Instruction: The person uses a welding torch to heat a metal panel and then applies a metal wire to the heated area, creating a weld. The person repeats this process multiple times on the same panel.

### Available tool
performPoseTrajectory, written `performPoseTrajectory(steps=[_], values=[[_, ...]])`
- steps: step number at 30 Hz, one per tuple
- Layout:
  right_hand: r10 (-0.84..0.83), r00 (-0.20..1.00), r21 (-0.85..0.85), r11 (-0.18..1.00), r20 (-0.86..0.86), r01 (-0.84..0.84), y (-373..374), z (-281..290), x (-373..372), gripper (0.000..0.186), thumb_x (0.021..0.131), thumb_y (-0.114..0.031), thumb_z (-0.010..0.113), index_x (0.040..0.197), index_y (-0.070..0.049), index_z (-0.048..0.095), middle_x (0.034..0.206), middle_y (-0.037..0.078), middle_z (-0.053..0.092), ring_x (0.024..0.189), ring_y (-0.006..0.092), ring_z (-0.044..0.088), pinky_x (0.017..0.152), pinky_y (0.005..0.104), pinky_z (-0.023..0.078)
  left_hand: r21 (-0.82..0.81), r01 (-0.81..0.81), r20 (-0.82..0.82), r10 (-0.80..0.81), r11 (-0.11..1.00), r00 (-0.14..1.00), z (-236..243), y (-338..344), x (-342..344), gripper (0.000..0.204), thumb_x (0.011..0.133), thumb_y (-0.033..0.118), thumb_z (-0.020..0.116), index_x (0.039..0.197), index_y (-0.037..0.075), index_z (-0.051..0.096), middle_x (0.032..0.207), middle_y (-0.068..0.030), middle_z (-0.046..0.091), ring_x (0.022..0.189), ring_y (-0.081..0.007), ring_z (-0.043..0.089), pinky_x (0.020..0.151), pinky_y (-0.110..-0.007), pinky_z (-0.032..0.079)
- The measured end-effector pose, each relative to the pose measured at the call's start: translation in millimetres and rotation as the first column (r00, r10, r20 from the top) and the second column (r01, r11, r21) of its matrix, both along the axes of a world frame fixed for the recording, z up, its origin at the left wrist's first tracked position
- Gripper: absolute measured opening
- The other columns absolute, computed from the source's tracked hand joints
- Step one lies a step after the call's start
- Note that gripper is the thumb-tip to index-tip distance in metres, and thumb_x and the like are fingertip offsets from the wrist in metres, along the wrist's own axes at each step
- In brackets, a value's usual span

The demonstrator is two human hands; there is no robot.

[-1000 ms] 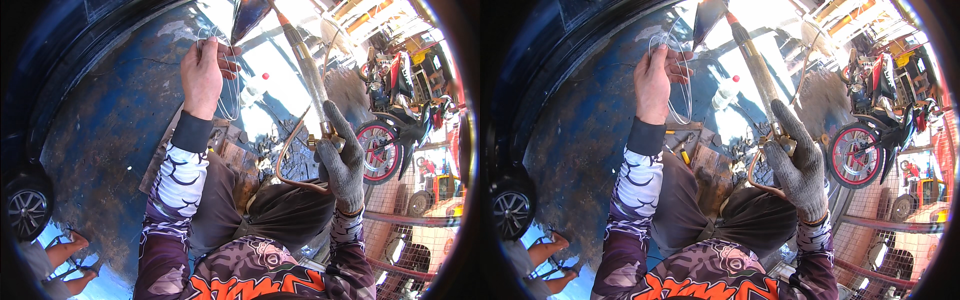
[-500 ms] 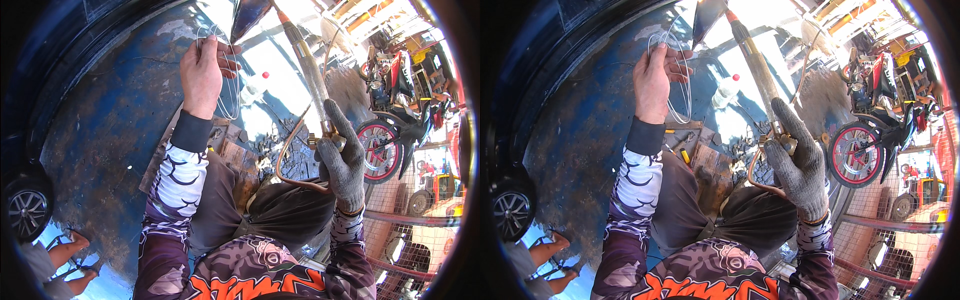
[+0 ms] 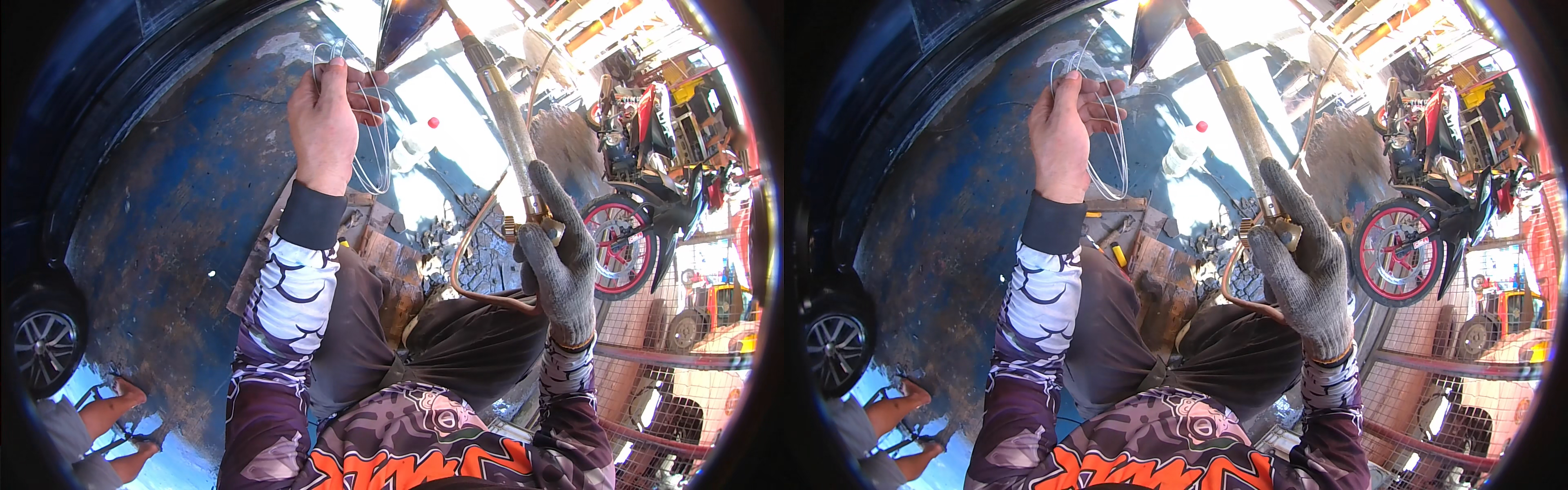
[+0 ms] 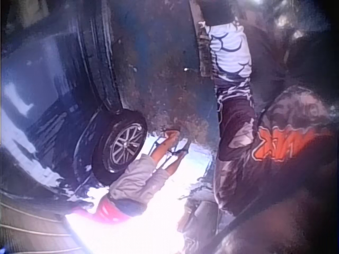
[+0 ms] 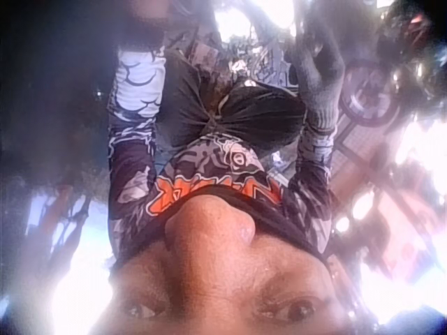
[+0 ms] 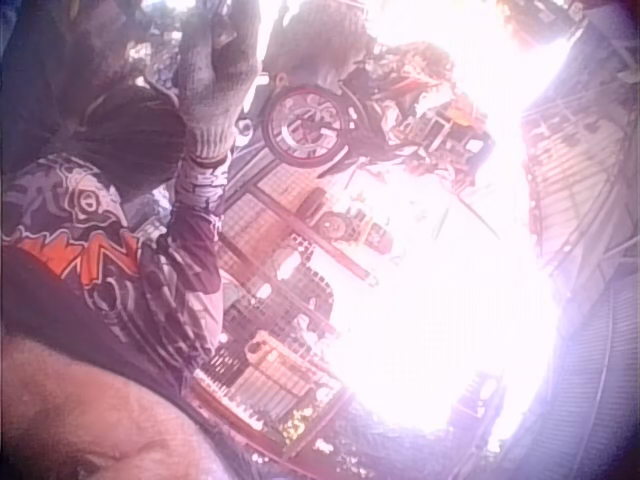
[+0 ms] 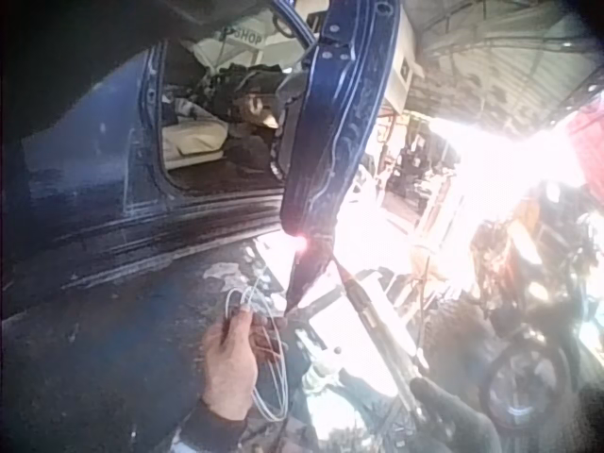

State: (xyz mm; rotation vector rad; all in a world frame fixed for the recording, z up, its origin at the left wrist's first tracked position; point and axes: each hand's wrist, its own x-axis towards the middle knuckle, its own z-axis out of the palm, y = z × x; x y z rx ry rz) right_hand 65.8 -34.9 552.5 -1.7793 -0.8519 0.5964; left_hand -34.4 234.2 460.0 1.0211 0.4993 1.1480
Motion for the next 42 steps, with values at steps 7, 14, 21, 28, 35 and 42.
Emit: performPoseTrajectory(steps=[7, 14, 21, 28, 35, 42], values=[[-0.050, 0.998, -0.040, 0.998, -0.050, 0.048, -2.0, 2.8, -1.6, 0.062, 0.095, 0.000, 0.065, 0.153, 0.001, 0.046, 0.149, 0.014, 0.056, 0.122, 0.0149, 0.058, 0.102, 0.0315, 0.049, 0.017, 0.024, -0.008, -0.024, 1.000, 1.000, 0.5, -0.6, 0.6, 0.030, 0.111, 0.027, 0.044, 0.099, 0.003, 0.058, 0.095, -0.0174, 0.077, 0.064, -0.0189, 0.073, 0.054, -0.028, 0.056], [-0.009, 1.000, -0.020, 1.000, 0.008, 0.009, -1.3, 0.3, 0.9, 0.063, 0.095, -0.001, 0.066, 0.154, 0.002, 0.045, 0.150, 0.015, 0.056, 0.122, 0.0146, 0.058, 0.101, 0.0314, 0.050, 0.022, 0.039, -0.046, -0.038, 0.999, 0.998, 3.4, -2.4, 0.8, 0.031, 0.112, 0.027, 0.042, 0.100, 0.002, 0.057, 0.094, -0.0162, 0.077, 0.063, -0.0183, 0.073, 0.054, -0.027, 0.056], [-0.032, 0.998, 0.005, 0.999, 0.046, 0.032, -3.1, -5.9, -1.8, 0.062, 0.096, -0.006, 0.064, 0.156, -0.008, 0.046, 0.077, 0.000, 0.065, 0.052, 0.0014, 0.048, 0.045, 0.0167, 0.037, 0.021, 0.038, -0.042, -0.037, 0.999, 0.998, 1.7, -0.4, 3.1, 0.031, 0.112, 0.026, 0.042, 0.100, 0.002, 0.057, 0.094, -0.0163, 0.077, 0.063, -0.0183, 0.072, 0.054, -0.027, 0.056], [-0.018, 1.000, -0.014, 1.000, -0.018, 0.018, -2.4, -0.3, 0.2, 0.062, 0.095, -0.001, 0.066, 0.154, 0.002, 0.045, 0.139, 0.014, 0.056, 0.116, 0.0142, 0.054, 0.096, 0.0306, 0.046, 0.005, 0.044, -0.034, -0.043, 0.999, 0.998, 1.5, 0.1, 3.9, 0.031, 0.111, 0.026, 0.042, 0.101, 0.001, 0.057, 0.095, -0.0170, 0.077, 0.063, -0.0193, 0.072, 0.054, -0.028, 0.055], [0.012, 1.000, -0.001, 1.000, -0.006, -0.012, -2.0, -0.6, 0.8, 0.061, 0.095, 0.001, 0.065, 0.153, 0.005, 0.045, 0.152, 0.017, 0.054, 0.132, 0.0188, 0.054, 0.109, 0.0344, 0.046, 0.023, 0.038, -0.054, -0.036, 0.999, 0.998, 2.5, -0.3, 2.6, 0.032, 0.111, 0.027, 0.042, 0.100, 0.001, 0.057, 0.094, -0.0163, 0.077, 0.063, -0.0191, 0.073, 0.053, -0.027, 0.056], [0.005, 1.000, -0.009, 1.000, -0.020, -0.005, -1.6, 0.1, 0.7, 0.061, 0.095, 0.001, 0.065, 0.153, 0.003, 0.046, 0.153, 0.017, 0.053, 0.135, 0.0201, 0.052, 0.112, 0.0361, 0.044, 0.004, 0.032, -0.067, -0.032, 0.999, 0.997, 3.4, 0.6, 3.1, 0.033, 0.112, 0.028, 0.042, 0.100, 0.002, 0.058, 0.094, -0.0156, 0.077, 0.062, -0.0184, 0.073, 0.052, -0.026, 0.056]])
